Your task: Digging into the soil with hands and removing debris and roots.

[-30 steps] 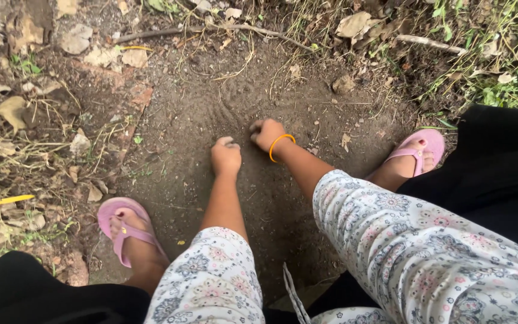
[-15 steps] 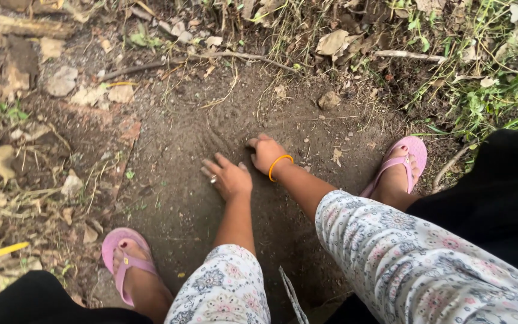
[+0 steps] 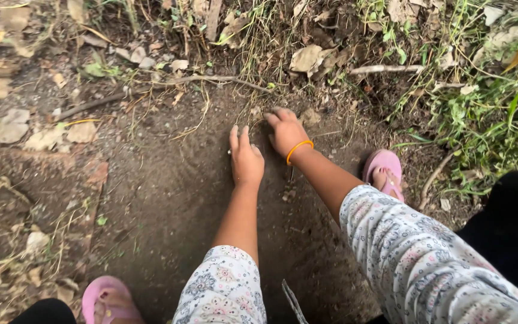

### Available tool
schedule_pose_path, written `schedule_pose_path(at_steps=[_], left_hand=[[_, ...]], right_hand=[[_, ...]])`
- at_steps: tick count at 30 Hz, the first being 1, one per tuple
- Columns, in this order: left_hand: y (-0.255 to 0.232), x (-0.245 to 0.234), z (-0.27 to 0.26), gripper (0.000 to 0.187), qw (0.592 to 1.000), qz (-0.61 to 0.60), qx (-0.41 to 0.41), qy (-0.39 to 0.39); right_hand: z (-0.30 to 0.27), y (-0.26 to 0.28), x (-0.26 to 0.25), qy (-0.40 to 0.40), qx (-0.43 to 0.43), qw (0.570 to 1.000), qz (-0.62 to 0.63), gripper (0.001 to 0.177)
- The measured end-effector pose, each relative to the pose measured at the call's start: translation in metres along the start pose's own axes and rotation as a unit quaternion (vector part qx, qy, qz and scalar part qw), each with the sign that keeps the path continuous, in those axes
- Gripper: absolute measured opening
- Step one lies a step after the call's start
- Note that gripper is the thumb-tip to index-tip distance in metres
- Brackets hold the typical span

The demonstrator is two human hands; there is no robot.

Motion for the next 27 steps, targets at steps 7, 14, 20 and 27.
schedule_pose_path(at_steps=[7,14,20,27], left_hand=[[-0.033,-0.010,0.072,0.057,0.989,0.110,0.053,0.078],[-0.065,-0.026,0.150,0.070,0.962,0.220,0.045,0.152],[-0.044,-0.030,0.152,0.073,0.957,0.224,-0.016,0.184],[-0.024,-0.046,0.129,0.075,0.943,0.207,-0.088,0.246]], right_hand=[[0.071,-0.012,-0.056,-0.018,0.093,0.992,-0.087,0.077],[0.146,-0.030,-0.129,0.043,0.246,0.968,-0.038,0.116],[0.174,-0.030,-0.146,0.111,0.259,0.954,-0.105,0.111],[0.181,-0.075,-0.057,-0.129,0.170,0.971,-0.113,0.075]])
Point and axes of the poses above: each hand's wrist, its own z-axis towards the middle knuckle, its own x-axis out of the palm, y = z × x, the point moved 1 cm from there along z, towards the middle knuckle, and after that the axes turned 13 degrees about y, right-handed, at the moved point
